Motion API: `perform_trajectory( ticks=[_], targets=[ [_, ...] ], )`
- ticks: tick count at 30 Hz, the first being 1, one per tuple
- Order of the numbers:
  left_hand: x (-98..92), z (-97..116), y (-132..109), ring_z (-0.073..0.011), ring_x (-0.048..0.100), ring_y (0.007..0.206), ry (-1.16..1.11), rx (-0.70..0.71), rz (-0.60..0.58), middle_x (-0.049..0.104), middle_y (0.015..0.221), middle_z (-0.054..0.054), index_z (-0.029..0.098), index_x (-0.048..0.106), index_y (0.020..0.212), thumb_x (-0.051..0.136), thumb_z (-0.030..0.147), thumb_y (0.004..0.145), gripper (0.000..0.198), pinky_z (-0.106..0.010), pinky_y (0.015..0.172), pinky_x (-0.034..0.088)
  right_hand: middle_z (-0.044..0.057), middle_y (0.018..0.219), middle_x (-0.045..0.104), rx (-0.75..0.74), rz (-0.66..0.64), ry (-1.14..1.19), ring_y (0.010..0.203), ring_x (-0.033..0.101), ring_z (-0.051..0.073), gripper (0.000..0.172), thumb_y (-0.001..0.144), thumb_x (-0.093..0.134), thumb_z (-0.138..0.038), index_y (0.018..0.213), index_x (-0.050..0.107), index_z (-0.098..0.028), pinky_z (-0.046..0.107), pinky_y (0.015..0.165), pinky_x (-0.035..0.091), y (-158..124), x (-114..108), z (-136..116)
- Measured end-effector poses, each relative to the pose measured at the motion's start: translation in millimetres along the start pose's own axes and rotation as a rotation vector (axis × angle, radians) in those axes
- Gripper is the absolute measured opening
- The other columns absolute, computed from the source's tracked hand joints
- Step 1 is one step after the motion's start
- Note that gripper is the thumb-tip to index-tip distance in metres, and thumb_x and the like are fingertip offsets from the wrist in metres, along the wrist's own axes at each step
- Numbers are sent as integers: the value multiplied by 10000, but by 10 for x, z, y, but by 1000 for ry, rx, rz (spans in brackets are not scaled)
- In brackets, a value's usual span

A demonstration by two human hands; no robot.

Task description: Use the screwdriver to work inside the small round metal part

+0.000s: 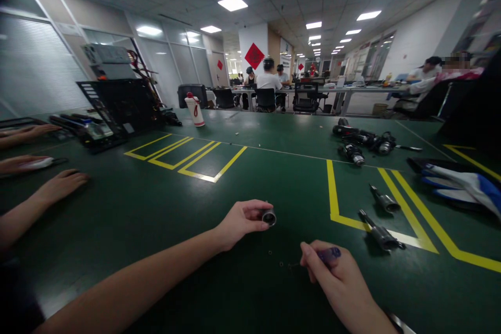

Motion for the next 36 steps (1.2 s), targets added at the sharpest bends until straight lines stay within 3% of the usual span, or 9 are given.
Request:
perform_trajectory(
  ticks=[6,13,17,21,27,36],
  targets=[
    [30,57,-37,-223,629,991,-28,-10,22,686,1010,-88,147,613,1086,705,25,633,479,-429,919,458,-16,461,524,-44,-15,-35,429,526,133,454,865,392,-497,583,591,-201,237,437,417,-26,28,3],
    [110,158,-113,-210,630,969,-54,7,48,685,985,-81,136,632,1047,706,33,631,435,-406,909,459,-8,605,587,-378,57,4,540,584,125,277,904,429,-284,682,581,-218,218,505,477,-164,29,-119],
    [152,124,-131,-201,627,958,-42,29,28,672,994,-78,152,624,1055,706,45,643,434,-398,891,471,11,763,644,-495,104,-13,693,638,143,114,886,478,-206,888,587,-241,216,604,529,-223,-15,-175],
    [208,108,-162,-205,622,951,15,99,15,619,1065,-90,152,641,1019,705,66,651,384,-394,876,484,40,897,661,-598,99,-97,834,653,166,190,862,530,-188,1037,566,-252,239,732,546,-236,22,-176],
    [269,114,-194,-192,623,918,96,207,20,595,1061,-85,147,637,977,692,102,668,318,-358,829,503,43,919,655,-605,19,-185,845,649,159,255,865,522,-160,1104,544,-249,240,737,555,-203,119,-132],
    [293,76,-189,-182,636,731,167,97,131,657,795,-68,113,601,916,663,155,672,255,-340,683,504,62,884,699,-765,113,-318,815,673,176,235,873,490,-169,1095,547,-219,248,706,565,-271,103,-379]
  ],
)
Point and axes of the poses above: each hand's wrist, its own y-axis towards the middle knuckle, its own x-axis out of the palm, z = x × y, the point moved 4 cm from there along y, towards the middle knuckle
